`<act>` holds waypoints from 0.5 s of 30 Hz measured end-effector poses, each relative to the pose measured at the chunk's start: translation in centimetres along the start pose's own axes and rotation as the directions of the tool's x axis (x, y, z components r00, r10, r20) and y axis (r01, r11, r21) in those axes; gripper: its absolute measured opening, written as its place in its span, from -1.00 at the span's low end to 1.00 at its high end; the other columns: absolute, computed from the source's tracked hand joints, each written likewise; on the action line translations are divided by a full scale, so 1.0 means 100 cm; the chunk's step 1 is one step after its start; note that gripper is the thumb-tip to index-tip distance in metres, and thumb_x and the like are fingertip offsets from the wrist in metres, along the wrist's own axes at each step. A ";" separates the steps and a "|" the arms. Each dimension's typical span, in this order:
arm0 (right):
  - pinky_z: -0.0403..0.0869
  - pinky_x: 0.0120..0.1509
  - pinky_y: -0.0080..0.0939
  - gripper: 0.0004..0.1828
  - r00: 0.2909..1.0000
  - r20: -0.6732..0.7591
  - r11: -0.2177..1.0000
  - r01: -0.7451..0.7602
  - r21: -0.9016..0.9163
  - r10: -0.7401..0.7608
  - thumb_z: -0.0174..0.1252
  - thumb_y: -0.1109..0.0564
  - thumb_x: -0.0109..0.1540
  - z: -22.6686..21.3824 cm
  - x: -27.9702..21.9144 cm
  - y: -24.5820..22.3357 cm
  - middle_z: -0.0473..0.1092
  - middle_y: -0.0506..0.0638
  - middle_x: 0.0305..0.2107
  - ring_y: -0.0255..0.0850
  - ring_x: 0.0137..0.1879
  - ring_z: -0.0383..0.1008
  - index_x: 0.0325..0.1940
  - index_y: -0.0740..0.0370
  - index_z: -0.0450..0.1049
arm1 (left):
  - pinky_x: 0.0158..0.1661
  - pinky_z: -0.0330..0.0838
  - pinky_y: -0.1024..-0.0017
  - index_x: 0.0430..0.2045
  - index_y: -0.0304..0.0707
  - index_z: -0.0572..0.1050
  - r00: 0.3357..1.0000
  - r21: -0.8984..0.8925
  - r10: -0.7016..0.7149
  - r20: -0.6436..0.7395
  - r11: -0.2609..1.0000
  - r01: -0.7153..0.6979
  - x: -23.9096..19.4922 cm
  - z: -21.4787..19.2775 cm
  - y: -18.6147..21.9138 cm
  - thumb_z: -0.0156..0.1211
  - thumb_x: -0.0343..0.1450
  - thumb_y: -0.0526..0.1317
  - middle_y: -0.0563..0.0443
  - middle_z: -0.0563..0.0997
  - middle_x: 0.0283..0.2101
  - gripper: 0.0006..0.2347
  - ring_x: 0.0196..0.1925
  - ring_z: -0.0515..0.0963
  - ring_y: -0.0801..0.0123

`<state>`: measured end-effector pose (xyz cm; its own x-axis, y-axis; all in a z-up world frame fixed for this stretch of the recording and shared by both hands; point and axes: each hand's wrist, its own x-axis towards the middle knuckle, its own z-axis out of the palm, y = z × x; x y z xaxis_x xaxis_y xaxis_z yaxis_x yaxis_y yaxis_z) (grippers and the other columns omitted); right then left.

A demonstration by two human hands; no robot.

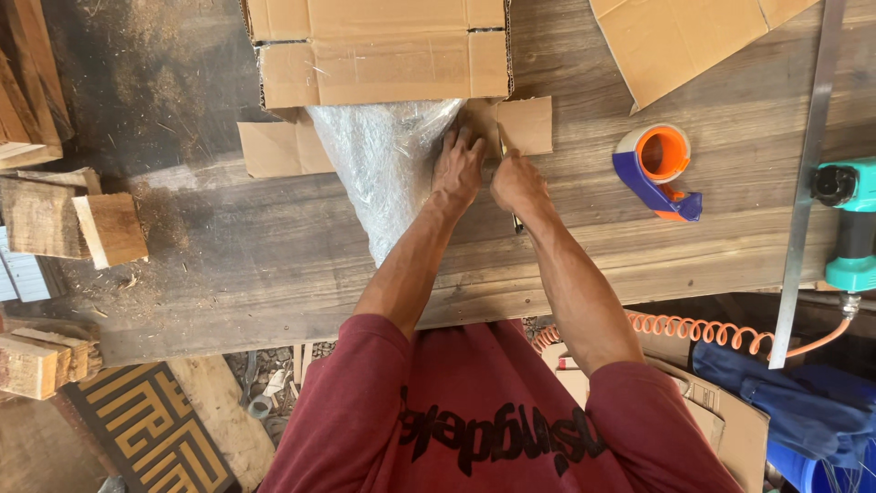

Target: The person wraps an item in bubble wrap, places it into a cardboard box, and seals the box using a tape dispenser and a small knife to cut the tape and trim the cardboard.

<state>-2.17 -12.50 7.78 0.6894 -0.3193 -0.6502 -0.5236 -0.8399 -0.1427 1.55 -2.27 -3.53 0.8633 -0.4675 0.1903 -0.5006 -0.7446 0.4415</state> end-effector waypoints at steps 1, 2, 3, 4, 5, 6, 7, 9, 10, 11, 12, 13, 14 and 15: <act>0.44 0.22 0.42 -0.54 1.000 0.007 1.000 -0.008 0.007 0.008 -0.26 0.17 0.29 0.004 -0.003 0.000 0.46 0.44 0.00 0.42 0.19 0.47 0.22 0.45 0.26 | -0.03 0.55 0.30 -0.37 -0.03 0.48 1.000 0.005 -0.004 -0.003 1.000 0.004 -0.001 0.001 0.000 0.25 0.36 -0.25 -0.06 0.47 -0.01 -0.92 0.09 0.48 0.00; 0.44 0.22 0.41 -0.54 1.000 0.015 1.000 -0.017 0.015 0.016 -0.26 0.18 0.29 0.007 -0.007 0.001 0.47 0.43 0.00 0.42 0.19 0.47 0.22 0.45 0.26 | 0.00 0.53 0.28 -0.37 -0.04 0.48 1.000 0.010 -0.008 -0.006 1.000 0.008 -0.002 0.002 0.001 0.27 0.35 -0.24 -0.08 0.46 0.02 -0.91 0.11 0.47 -0.03; 0.44 0.22 0.41 -0.54 1.000 0.015 1.000 -0.020 0.014 0.019 -0.26 0.18 0.29 0.001 -0.017 -0.003 0.47 0.43 0.00 0.42 0.19 0.47 0.22 0.45 0.26 | 0.00 0.53 0.28 -0.37 -0.04 0.48 1.000 0.007 -0.007 -0.005 1.000 0.007 -0.001 -0.009 0.005 0.27 0.35 -0.24 -0.08 0.46 0.02 -0.91 0.11 0.47 -0.03; 0.44 0.23 0.41 -0.54 0.999 0.029 1.000 -0.022 0.006 0.022 -0.26 0.17 0.30 -0.006 -0.028 -0.006 0.46 0.43 0.01 0.41 0.20 0.47 0.22 0.44 0.26 | 0.00 0.53 0.28 -0.36 -0.06 0.50 1.000 -0.016 -0.001 -0.028 1.000 0.000 -0.001 -0.019 0.009 0.27 0.36 -0.27 -0.11 0.46 0.03 -0.92 0.11 0.48 -0.05; 0.43 0.25 0.41 -0.55 0.999 0.042 1.000 -0.021 -0.002 0.021 -0.25 0.16 0.31 -0.011 -0.038 -0.011 0.46 0.43 0.02 0.40 0.21 0.46 0.22 0.43 0.26 | 0.00 0.54 0.28 -0.35 -0.09 0.52 0.999 -0.037 0.004 -0.051 0.999 -0.006 -0.001 -0.030 0.012 0.26 0.36 -0.29 -0.13 0.46 0.04 -0.92 0.10 0.48 -0.07; 0.43 0.25 0.41 -0.55 0.999 0.043 1.000 -0.022 -0.002 0.022 -0.25 0.16 0.31 0.000 -0.034 -0.006 0.46 0.43 0.02 0.40 0.21 0.46 0.22 0.43 0.26 | 0.00 0.54 0.28 -0.35 -0.09 0.52 0.999 -0.037 0.004 -0.051 0.999 -0.006 -0.001 -0.030 0.011 0.26 0.36 -0.29 -0.13 0.46 0.04 -0.92 0.10 0.48 -0.07; 0.44 0.24 0.42 -0.54 0.998 0.049 0.999 -0.041 0.012 0.041 -0.26 0.17 0.31 0.010 -0.029 0.001 0.46 0.45 0.00 0.42 0.20 0.47 0.22 0.45 0.25 | 0.02 0.55 0.27 -0.25 -0.11 0.53 0.999 -0.056 -0.033 0.024 0.998 0.035 -0.002 -0.029 0.012 0.26 0.38 -0.31 -0.14 0.41 0.14 -0.88 0.17 0.44 -0.10; 0.44 0.23 0.42 -0.54 0.997 0.055 0.998 -0.063 0.026 0.062 -0.27 0.18 0.31 0.017 -0.035 0.004 0.47 0.46 -0.02 0.43 0.18 0.48 0.23 0.46 0.25 | 0.05 0.56 0.25 -0.16 -0.13 0.55 0.993 -0.073 -0.067 0.100 0.995 0.075 -0.002 -0.031 0.014 0.26 0.40 -0.33 -0.15 0.37 0.24 -0.83 0.23 0.40 -0.14; 0.43 0.24 0.41 -0.54 0.995 0.068 0.997 -0.073 0.025 0.072 -0.29 0.18 0.31 0.014 -0.045 0.000 0.46 0.46 -0.01 0.43 0.20 0.46 0.22 0.46 0.25 | 0.07 0.56 0.26 -0.14 -0.12 0.56 0.992 -0.056 -0.067 0.110 0.996 0.074 -0.003 -0.033 0.015 0.27 0.40 -0.32 -0.13 0.35 0.28 -0.82 0.25 0.39 -0.12; 0.42 0.26 0.40 -0.54 0.994 0.078 0.996 -0.083 0.026 0.080 -0.32 0.17 0.31 0.009 -0.055 -0.005 0.46 0.45 0.01 0.43 0.22 0.45 0.20 0.46 0.26 | 0.10 0.56 0.28 -0.13 -0.11 0.57 0.991 -0.037 -0.064 0.117 0.997 0.069 -0.002 -0.037 0.016 0.28 0.40 -0.31 -0.11 0.33 0.31 -0.82 0.27 0.38 -0.10; 0.42 0.26 0.40 -0.54 0.994 0.075 0.996 -0.084 0.029 0.082 -0.32 0.17 0.31 0.016 -0.052 0.001 0.46 0.45 0.01 0.43 0.22 0.45 0.20 0.46 0.26 | 0.10 0.56 0.28 -0.13 -0.11 0.57 0.991 -0.037 -0.060 0.116 0.997 0.065 -0.002 -0.022 0.012 0.28 0.40 -0.31 -0.11 0.33 0.31 -0.82 0.27 0.38 -0.10; 0.42 0.27 0.41 -0.55 0.995 0.074 0.997 -0.072 0.016 0.071 -0.30 0.17 0.32 0.023 -0.048 0.007 0.45 0.46 0.01 0.44 0.22 0.45 0.20 0.45 0.26 | 0.13 0.55 0.30 -0.10 -0.10 0.57 0.992 -0.006 -0.056 0.114 0.998 0.057 -0.002 -0.008 0.008 0.31 0.40 -0.28 -0.11 0.30 0.34 -0.79 0.30 0.35 -0.11; 0.41 0.27 0.42 -0.56 0.995 0.074 0.998 -0.060 0.003 0.060 -0.29 0.16 0.32 0.029 -0.045 0.013 0.45 0.48 0.01 0.44 0.22 0.44 0.20 0.45 0.26 | 0.15 0.54 0.32 -0.07 -0.08 0.57 0.992 0.026 -0.052 0.111 0.998 0.049 -0.001 0.006 0.003 0.33 0.40 -0.25 -0.11 0.27 0.37 -0.77 0.34 0.32 -0.11; 0.41 0.27 0.42 -0.56 0.996 0.069 0.998 -0.059 0.006 0.059 -0.29 0.16 0.32 0.029 -0.046 0.014 0.45 0.48 0.01 0.44 0.22 0.44 0.20 0.45 0.26 | 0.15 0.54 0.32 -0.07 -0.08 0.57 0.993 0.029 -0.047 0.108 0.999 0.045 0.000 0.006 0.002 0.33 0.40 -0.25 -0.11 0.27 0.37 -0.77 0.34 0.32 -0.11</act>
<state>-7.57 -10.96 8.39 0.6213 -0.3370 -0.7074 -0.5667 -0.8167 -0.1087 1.42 -2.68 -3.98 0.8740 -0.4803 0.0737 -0.4633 -0.7780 0.4243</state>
